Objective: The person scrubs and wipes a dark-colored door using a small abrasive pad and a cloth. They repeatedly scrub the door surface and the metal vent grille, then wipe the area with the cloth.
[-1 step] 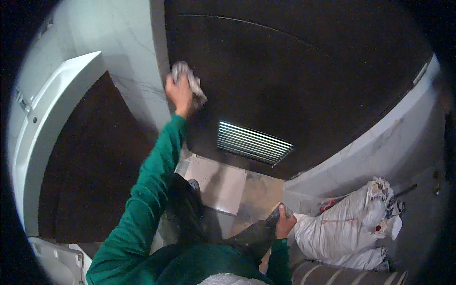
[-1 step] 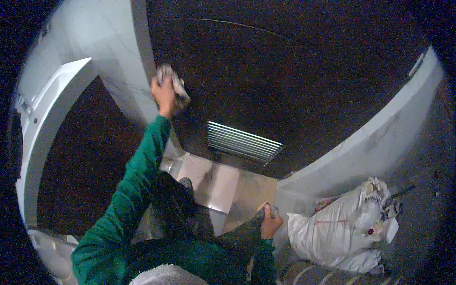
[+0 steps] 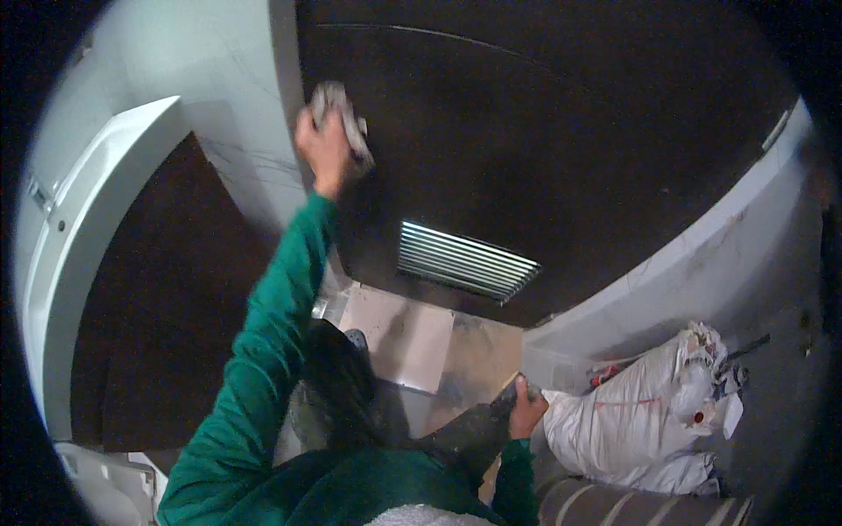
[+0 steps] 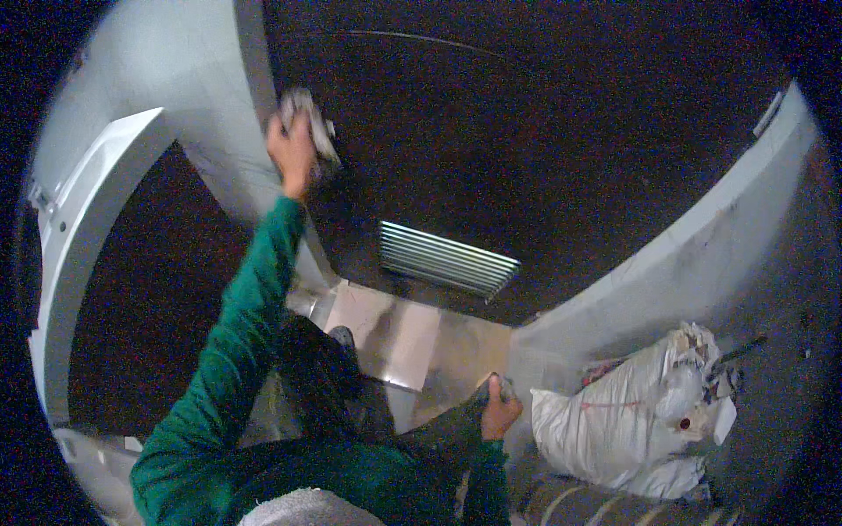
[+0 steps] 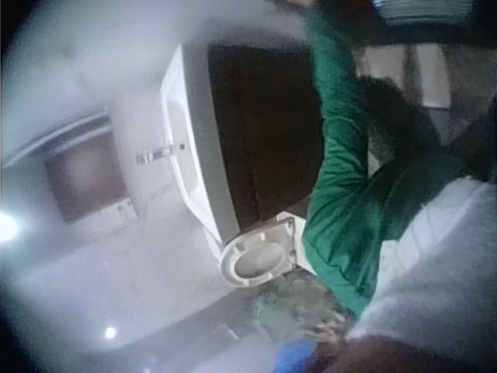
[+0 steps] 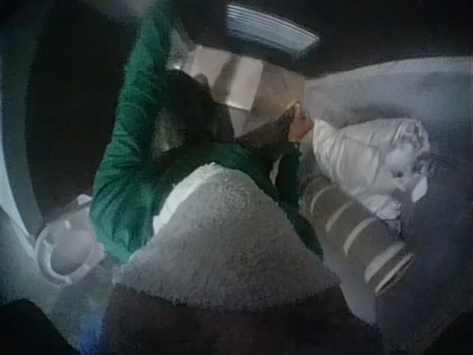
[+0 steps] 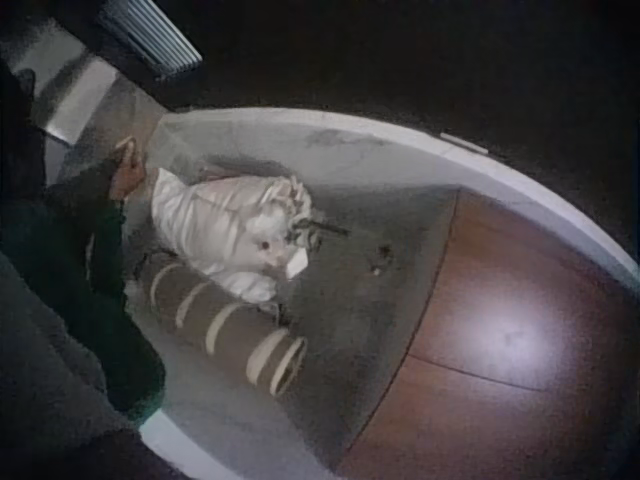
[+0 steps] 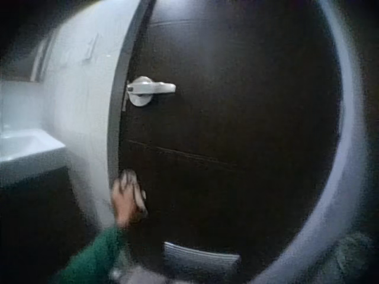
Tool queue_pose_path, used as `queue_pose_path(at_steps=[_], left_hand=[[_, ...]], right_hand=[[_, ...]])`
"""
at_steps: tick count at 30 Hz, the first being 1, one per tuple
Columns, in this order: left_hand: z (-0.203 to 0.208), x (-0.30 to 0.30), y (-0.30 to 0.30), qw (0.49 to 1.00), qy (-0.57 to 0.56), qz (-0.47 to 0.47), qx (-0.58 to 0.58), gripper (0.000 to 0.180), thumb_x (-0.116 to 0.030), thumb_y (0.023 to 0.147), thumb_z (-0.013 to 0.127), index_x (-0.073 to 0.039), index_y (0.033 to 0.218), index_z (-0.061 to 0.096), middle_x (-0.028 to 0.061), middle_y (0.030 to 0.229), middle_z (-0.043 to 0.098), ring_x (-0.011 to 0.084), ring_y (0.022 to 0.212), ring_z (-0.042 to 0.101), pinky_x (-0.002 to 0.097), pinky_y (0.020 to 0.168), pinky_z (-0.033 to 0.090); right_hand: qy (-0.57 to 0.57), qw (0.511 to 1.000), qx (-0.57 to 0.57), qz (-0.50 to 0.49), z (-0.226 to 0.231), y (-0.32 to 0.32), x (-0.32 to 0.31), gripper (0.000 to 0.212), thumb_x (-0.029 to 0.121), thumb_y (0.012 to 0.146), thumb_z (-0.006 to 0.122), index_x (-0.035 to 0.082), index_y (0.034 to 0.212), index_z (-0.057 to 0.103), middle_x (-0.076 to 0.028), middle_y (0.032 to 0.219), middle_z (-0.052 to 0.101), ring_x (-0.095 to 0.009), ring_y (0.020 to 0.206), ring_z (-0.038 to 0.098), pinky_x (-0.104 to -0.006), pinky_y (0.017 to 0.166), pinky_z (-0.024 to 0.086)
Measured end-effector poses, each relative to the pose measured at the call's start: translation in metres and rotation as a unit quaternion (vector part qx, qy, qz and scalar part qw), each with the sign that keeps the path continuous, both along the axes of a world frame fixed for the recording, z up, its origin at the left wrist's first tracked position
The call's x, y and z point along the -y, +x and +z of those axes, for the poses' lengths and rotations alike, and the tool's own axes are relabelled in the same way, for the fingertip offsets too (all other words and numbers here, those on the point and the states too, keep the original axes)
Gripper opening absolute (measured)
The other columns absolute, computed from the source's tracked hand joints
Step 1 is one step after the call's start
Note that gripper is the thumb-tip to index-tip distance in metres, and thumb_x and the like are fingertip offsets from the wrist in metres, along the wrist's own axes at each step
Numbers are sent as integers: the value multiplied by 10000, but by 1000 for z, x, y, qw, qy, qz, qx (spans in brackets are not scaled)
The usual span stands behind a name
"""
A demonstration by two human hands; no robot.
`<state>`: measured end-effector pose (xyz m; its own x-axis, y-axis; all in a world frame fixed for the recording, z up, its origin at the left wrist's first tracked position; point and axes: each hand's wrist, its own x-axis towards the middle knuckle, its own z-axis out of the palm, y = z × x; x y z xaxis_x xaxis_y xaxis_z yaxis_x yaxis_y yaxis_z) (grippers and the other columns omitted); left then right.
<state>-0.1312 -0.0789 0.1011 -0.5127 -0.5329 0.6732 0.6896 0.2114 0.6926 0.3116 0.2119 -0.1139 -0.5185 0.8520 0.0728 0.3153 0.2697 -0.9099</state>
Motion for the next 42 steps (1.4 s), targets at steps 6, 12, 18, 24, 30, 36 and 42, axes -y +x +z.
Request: queue_pose_path(at_steps=[6, 12, 18, 24, 30, 36, 42], left_hand=[[143, -14, -52, 902, -324, 110, -264, 323, -152, 828, 678, -99, 1147, 683, 115, 1243, 556, 336, 1162, 507, 483, 923, 411], [-84, -92, 12, 652, -678, -130, -314, 388, -130, 755, 645, -110, 1143, 652, 85, 1174, 620, 341, 1017, 616, 523, 877, 512], [-87, -89, 19, 462, -816, -133, -321, 348, -162, 782, 639, -108, 1123, 684, 50, 1192, 595, 262, 1183, 566, 448, 1052, 475], [156, -147, -3, 724, -494, 99, -471, 369, -193, 821, 694, -149, 1188, 686, 105, 1332, 548, 355, 1307, 446, 546, 1055, 365], [-4, -214, 46, 668, -676, -12, -310, 599, -214, 822, 631, -266, 1411, 535, 25, 1466, 513, 256, 1324, 499, 553, 1136, 293], [-71, -241, 73, 492, -746, -269, -360, 384, -195, 856, 574, -167, 1229, 661, 82, 1488, 473, 266, 1313, 489, 480, 1073, 406], [195, -223, 8, 634, -584, 271, -429, 357, -178, 921, 633, -138, 1274, 658, 115, 1459, 494, 372, 1384, 390, 562, 1165, 237]], right_hand=[[-5, 997, 79, -25, 9, 1, 0, 338, 299, 908, 731, -38, 932, 735, -79, 823, 726, -147, 740, 629, -348, 707, 508], [-112, 993, -47, 5, 6, -9, 0, 276, 232, 912, 724, -34, 983, 732, -51, 889, 732, -146, 767, 638, -319, 711, 506], [-117, 991, -41, -50, -20, 21, -21, 300, 236, 901, 731, -42, 1013, 715, -64, 920, 729, -166, 783, 641, -322, 730, 505], [-232, 959, -133, -99, -39, 4, -25, 254, 225, 891, 750, -26, 868, 723, 0, 810, 670, -119, 724, 580, -301, 677, 474], [-216, 963, -144, -69, -41, -21, -13, 252, 210, 898, 743, -27, 982, 737, -1, 861, 684, -114, 770, 586, -285, 726, 477], [-284, 946, -108, -114, -45, 12, -19, 252, 179, 865, 767, -16, 1020, 732, -30, 951, 695, -133, 823, 606, -287, 787, 479], [-275, 956, -88, -50, -20, -29, -48, 393, 275, 841, 769, -29, 1083, 713, -90, 1030, 711, -195, 956, 635, -350, 873, 489]])
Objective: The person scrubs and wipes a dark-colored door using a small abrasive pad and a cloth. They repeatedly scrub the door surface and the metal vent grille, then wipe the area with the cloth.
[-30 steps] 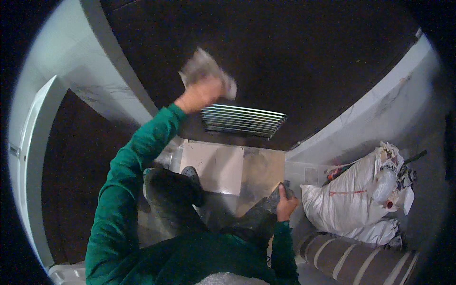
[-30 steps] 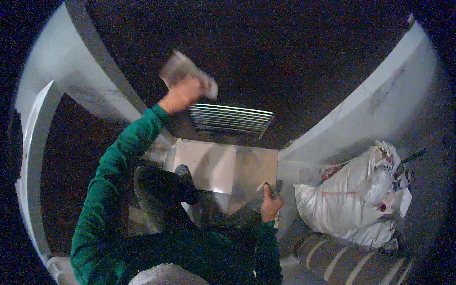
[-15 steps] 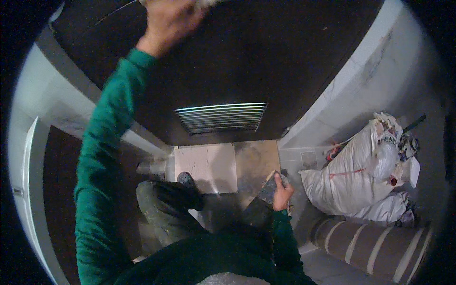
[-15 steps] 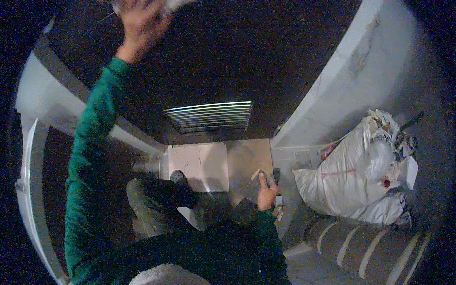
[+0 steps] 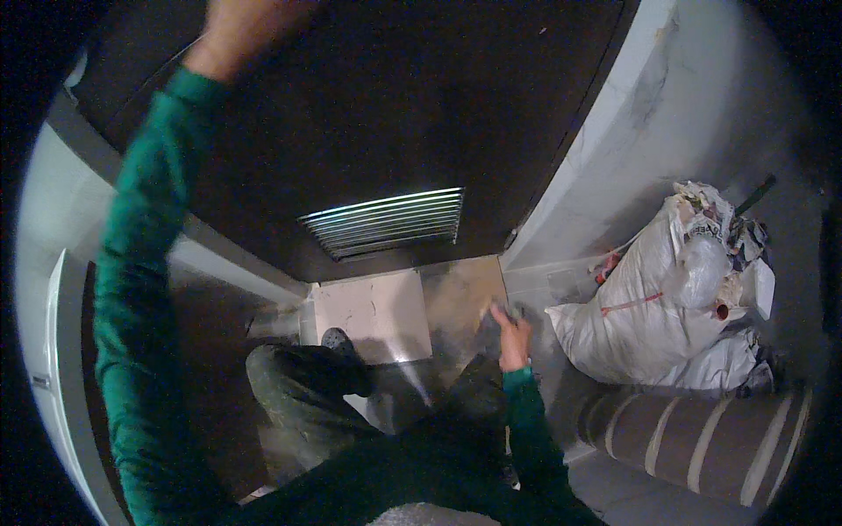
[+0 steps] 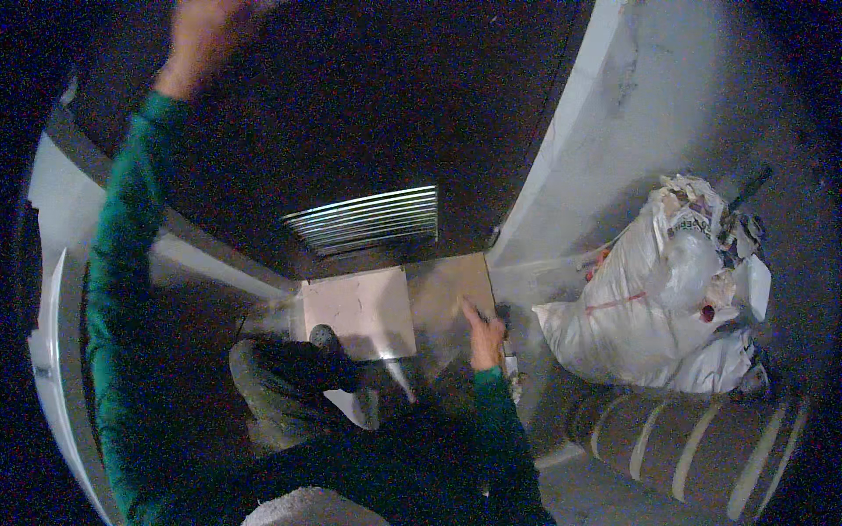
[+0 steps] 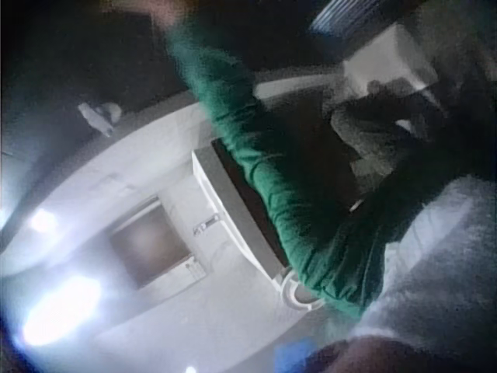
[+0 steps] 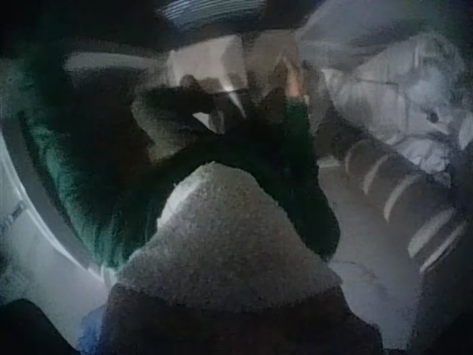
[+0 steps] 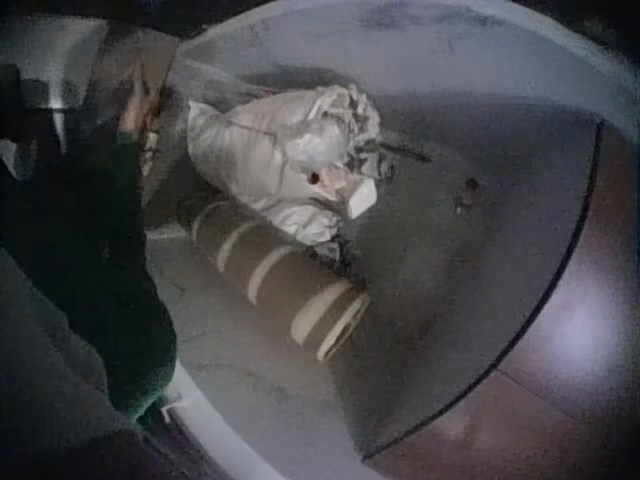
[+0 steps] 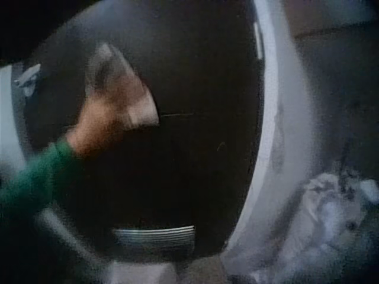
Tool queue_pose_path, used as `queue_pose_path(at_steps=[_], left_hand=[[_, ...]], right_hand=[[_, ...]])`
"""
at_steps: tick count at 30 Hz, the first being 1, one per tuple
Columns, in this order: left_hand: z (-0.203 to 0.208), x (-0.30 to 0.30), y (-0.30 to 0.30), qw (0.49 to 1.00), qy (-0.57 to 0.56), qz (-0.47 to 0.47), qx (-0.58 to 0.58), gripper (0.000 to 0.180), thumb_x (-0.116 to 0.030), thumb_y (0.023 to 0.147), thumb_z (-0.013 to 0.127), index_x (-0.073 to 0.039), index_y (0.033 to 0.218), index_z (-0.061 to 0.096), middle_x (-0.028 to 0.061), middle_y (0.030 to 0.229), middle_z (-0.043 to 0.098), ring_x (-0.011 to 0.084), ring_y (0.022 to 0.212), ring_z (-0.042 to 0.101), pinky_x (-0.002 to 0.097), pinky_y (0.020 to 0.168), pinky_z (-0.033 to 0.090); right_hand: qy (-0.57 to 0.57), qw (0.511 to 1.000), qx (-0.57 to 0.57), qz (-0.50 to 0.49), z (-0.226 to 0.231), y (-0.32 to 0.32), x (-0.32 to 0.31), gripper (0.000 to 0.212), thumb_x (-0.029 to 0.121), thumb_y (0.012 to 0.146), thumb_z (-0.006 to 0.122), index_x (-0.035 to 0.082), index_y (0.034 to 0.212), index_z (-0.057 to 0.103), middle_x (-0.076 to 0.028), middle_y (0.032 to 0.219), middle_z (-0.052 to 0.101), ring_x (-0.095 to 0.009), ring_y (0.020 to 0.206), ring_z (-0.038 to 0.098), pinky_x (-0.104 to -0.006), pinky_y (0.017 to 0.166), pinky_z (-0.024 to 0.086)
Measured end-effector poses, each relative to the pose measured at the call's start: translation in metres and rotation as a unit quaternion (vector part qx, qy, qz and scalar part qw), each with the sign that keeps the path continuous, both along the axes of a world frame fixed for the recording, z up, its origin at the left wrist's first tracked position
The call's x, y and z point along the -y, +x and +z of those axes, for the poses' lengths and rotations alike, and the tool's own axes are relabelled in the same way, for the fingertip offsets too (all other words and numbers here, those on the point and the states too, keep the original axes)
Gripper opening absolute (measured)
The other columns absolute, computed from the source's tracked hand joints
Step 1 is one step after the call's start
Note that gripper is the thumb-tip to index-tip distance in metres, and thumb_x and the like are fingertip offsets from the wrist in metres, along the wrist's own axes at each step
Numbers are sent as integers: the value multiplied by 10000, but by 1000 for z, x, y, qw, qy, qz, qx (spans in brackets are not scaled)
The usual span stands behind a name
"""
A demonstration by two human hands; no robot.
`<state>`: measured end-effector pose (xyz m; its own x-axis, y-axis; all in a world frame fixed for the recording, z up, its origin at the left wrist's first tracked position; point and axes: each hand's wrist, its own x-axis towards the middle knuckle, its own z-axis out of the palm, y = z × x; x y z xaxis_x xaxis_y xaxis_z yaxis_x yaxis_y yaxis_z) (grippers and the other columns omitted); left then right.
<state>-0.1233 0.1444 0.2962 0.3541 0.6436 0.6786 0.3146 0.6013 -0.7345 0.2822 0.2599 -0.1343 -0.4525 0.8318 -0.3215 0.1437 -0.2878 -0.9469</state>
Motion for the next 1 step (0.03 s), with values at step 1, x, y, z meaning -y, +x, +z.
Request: queue_pose_path(at_steps=[1], left_hand=[[63, 22, -4, 993, 15, -29, -111, 400, -150, 924, 621, -146, 1324, 616, 106, 1487, 474, 361, 1409, 367, 577, 1192, 188]], right_hand=[[53, 998, -29, 36, 17, -28, -9, 434, 335, 843, 764, -20, 1088, 721, -93, 1020, 725, -219, 944, 648, -361, 894, 490]])
